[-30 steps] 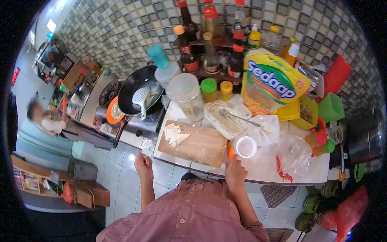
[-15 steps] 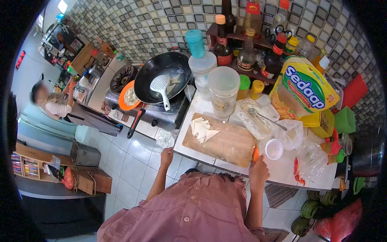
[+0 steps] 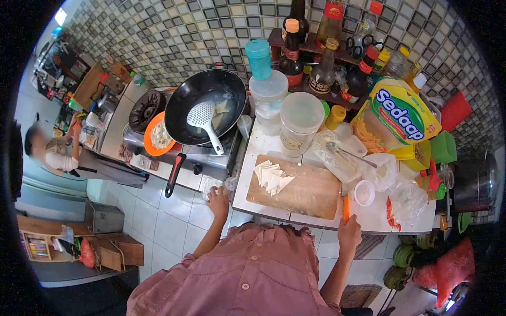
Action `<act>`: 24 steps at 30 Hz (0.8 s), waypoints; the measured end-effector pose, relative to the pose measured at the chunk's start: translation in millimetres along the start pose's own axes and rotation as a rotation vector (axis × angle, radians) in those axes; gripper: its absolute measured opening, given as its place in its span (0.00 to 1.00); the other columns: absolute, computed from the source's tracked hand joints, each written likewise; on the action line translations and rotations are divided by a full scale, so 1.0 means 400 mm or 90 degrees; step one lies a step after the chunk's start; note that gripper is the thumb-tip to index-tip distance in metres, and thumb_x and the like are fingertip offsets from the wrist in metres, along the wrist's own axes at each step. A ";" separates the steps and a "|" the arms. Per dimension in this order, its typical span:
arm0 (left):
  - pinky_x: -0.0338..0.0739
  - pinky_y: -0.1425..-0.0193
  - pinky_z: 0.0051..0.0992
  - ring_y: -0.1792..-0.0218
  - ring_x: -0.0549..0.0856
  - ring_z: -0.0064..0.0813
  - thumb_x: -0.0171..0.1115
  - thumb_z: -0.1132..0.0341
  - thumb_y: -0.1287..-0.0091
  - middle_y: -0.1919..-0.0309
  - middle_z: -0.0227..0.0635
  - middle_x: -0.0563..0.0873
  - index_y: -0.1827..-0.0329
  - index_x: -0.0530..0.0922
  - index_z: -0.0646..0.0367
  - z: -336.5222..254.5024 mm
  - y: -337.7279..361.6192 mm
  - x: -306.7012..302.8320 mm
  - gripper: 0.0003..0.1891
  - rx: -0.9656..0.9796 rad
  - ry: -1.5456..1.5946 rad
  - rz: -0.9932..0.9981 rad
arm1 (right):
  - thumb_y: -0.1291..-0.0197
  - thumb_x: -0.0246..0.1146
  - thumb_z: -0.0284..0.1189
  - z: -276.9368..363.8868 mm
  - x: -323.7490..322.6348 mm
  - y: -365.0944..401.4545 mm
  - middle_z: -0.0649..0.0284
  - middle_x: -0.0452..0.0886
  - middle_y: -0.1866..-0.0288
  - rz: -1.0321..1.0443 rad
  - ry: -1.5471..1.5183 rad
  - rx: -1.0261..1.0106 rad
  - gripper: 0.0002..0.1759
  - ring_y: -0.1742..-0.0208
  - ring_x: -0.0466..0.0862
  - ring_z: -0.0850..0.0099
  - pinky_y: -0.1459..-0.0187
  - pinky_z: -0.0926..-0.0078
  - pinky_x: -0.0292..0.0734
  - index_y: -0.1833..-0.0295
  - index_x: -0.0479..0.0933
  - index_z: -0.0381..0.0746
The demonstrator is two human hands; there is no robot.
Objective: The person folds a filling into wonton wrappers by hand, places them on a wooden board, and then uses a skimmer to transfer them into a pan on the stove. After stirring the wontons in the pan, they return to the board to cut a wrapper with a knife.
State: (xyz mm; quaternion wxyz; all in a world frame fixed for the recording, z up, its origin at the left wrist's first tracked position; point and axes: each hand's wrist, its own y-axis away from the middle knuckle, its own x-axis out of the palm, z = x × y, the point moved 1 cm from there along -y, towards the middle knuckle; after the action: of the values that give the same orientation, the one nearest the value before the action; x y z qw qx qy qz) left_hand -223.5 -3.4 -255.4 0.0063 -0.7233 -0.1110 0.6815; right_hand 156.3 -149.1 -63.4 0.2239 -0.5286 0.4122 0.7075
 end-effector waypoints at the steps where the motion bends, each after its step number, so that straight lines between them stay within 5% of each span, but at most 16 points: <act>1: 0.68 0.61 0.38 0.56 0.74 0.31 0.57 0.64 0.46 0.53 0.27 0.73 0.55 0.75 0.45 0.005 -0.002 -0.006 0.13 0.002 0.002 0.002 | 0.42 0.55 0.40 0.004 -0.005 0.003 0.48 0.79 0.63 -0.001 0.001 0.003 0.16 0.59 0.79 0.48 0.60 0.49 0.73 0.58 0.67 0.38; 7: 0.67 0.59 0.39 0.54 0.74 0.29 0.59 0.63 0.47 0.51 0.26 0.72 0.52 0.75 0.46 0.018 -0.005 -0.015 0.17 -0.008 0.067 0.025 | 0.47 0.57 0.40 0.003 0.005 -0.012 0.47 0.79 0.61 0.055 0.005 0.000 0.18 0.56 0.79 0.48 0.56 0.51 0.73 0.58 0.70 0.38; 15: 0.65 0.58 0.39 0.53 0.71 0.29 0.60 0.64 0.49 0.50 0.22 0.72 0.76 0.82 0.52 0.009 0.011 -0.009 0.05 -0.030 0.063 -0.032 | 0.57 0.59 0.35 -0.025 -0.002 -0.029 0.47 0.79 0.62 0.097 -0.017 -0.068 0.17 0.56 0.78 0.51 0.57 0.56 0.72 0.61 0.73 0.37; 17: 0.69 0.58 0.39 0.54 0.75 0.33 0.59 0.65 0.46 0.53 0.28 0.75 0.73 0.81 0.54 0.014 0.011 -0.046 0.05 -0.002 0.078 -0.033 | 0.56 0.59 0.35 -0.036 0.004 -0.039 0.47 0.79 0.62 0.077 -0.055 -0.082 0.16 0.56 0.78 0.49 0.57 0.55 0.72 0.60 0.72 0.39; 19: 0.73 0.62 0.37 0.61 0.80 0.40 0.58 0.66 0.43 0.61 0.38 0.80 0.70 0.79 0.58 0.051 0.006 -0.057 0.05 0.046 0.377 0.065 | 0.54 0.59 0.35 -0.033 0.000 -0.039 0.47 0.79 0.62 0.058 -0.096 -0.094 0.15 0.56 0.79 0.48 0.57 0.53 0.72 0.59 0.71 0.40; 21: 0.74 0.67 0.38 0.70 0.81 0.50 0.56 0.66 0.38 0.75 0.50 0.81 0.66 0.75 0.63 0.031 -0.001 -0.201 0.08 0.008 0.429 0.114 | 0.53 0.60 0.35 -0.012 -0.014 -0.032 0.47 0.79 0.62 0.033 -0.159 -0.077 0.14 0.57 0.78 0.47 0.58 0.54 0.72 0.62 0.70 0.39; 24: 0.72 0.71 0.29 0.75 0.81 0.32 0.56 0.65 0.36 0.77 0.43 0.81 0.66 0.73 0.64 0.044 -0.006 -0.339 0.09 -0.005 0.479 0.065 | 0.54 0.63 0.39 0.004 0.003 -0.044 0.49 0.79 0.64 -0.007 -0.147 -0.072 0.18 0.59 0.78 0.48 0.59 0.55 0.72 0.62 0.71 0.38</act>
State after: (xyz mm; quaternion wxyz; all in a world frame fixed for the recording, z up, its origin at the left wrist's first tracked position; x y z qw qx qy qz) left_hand -247.8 -26.3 -122.7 0.0099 -0.9276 -0.0673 0.3673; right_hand 168.4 -138.2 -70.3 0.2435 -0.4573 0.3405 0.7846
